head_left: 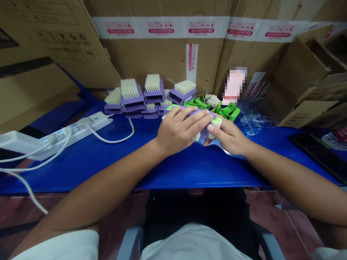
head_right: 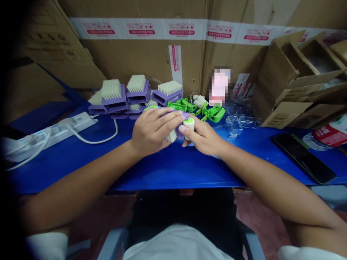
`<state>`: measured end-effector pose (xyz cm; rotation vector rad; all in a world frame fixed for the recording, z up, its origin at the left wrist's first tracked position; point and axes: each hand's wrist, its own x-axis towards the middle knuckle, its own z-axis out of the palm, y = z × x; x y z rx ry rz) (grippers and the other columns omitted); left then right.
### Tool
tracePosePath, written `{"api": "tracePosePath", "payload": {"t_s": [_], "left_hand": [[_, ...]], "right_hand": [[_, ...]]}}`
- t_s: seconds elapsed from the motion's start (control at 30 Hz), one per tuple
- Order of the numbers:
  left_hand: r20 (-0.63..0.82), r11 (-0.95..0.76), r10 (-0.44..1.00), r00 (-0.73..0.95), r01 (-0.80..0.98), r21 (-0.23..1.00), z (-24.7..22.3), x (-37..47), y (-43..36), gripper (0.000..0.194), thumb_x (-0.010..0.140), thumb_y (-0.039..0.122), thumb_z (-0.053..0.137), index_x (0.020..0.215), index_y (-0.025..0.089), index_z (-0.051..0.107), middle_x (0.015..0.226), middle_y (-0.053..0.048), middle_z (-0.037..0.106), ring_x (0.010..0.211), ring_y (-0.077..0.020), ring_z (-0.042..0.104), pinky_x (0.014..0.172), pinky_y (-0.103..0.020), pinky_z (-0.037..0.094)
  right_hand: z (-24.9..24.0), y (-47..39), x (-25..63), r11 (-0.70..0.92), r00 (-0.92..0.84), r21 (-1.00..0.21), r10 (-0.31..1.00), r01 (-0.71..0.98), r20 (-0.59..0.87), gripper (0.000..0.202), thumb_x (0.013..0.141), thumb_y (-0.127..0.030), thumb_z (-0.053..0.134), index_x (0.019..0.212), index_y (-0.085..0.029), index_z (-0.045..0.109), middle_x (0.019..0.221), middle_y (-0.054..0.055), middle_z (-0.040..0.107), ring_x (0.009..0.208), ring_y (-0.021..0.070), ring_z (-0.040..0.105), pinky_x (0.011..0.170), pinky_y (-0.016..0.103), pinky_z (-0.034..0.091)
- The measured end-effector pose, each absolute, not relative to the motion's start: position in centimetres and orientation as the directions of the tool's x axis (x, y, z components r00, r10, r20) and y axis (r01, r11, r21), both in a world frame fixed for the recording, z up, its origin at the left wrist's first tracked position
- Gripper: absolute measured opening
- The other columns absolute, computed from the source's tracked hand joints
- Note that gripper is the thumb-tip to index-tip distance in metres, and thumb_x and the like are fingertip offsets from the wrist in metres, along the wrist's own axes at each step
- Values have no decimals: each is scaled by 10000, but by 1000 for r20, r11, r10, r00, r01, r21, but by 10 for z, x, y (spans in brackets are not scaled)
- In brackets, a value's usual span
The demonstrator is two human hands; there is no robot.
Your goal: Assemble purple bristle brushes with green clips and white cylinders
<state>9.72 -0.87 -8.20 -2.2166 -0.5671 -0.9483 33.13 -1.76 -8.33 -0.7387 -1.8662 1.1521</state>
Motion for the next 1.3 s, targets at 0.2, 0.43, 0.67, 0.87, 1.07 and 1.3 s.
{"api": "tracePosePath", "payload": {"t_s": [0.2, 0.43, 0.67, 0.87, 1.07, 1.3], "left_hand": [[736, -756, 228, 638, 592, -278, -87, 96, -6, 460, 1123, 324, 528, 1554, 220, 650, 1409, -124, 813, 1331, -328, 740, 1048, -495, 575], [738, -755, 200, 645, 581, -304, -85, 94, -7, 466, 1127, 329, 520, 1566, 214, 627, 1400, -126, 815, 1321, -324, 742, 1046, -488, 573], [730, -760, 213, 650, 580, -295, -84, 94, -7, 473, 1143, 358, 499, 1575, 217, 628, 1413, -128, 809, 1347, -322, 731, 1057, -488, 569], [696, -760, 230, 680, 572, -308, -84, 94, -8, 474, 1170, 384, 438, 1557, 231, 664, 1437, -127, 802, 1358, -334, 726, 1076, -513, 578], [720, -766, 219, 658, 573, -291, -87, 94, -10, 474, 1156, 359, 470, 1558, 208, 670, 1429, -141, 806, 1345, -346, 741, 1088, -519, 591], [739, -749, 237, 630, 603, -274, -91, 95, -10, 449, 1143, 361, 532, 1545, 227, 681, 1387, -119, 828, 1318, -336, 758, 1060, -501, 602]], "right_hand": [[-83, -17, 333, 405, -515, -911, 799, 76, 312, 503, 1061, -717, 661, 1082, -214, 651, 784, 1, 736, 620, 186, 780, 598, 313, 685], [-80, -18, 332, 421, -520, -903, 793, 89, 318, 548, 1060, -758, 623, 934, -224, 638, 732, 6, 735, 587, 181, 765, 585, 311, 676], [-80, -18, 334, 435, -523, -896, 787, 91, 329, 568, 1066, -761, 608, 870, -229, 643, 744, 16, 738, 620, 193, 775, 603, 332, 675], [-79, -20, 333, 423, -532, -901, 788, 100, 311, 470, 1052, -677, 707, 1153, -222, 650, 811, -11, 741, 628, 191, 777, 607, 334, 656], [-79, -18, 333, 397, -547, -914, 785, 87, 290, 482, 1037, -683, 726, 1098, -218, 615, 806, -18, 727, 603, 177, 774, 587, 312, 652], [-85, -11, 332, 350, -563, -935, 784, 54, 261, 522, 1044, -725, 686, 970, -216, 599, 664, -22, 713, 550, 188, 788, 542, 281, 631]]}}
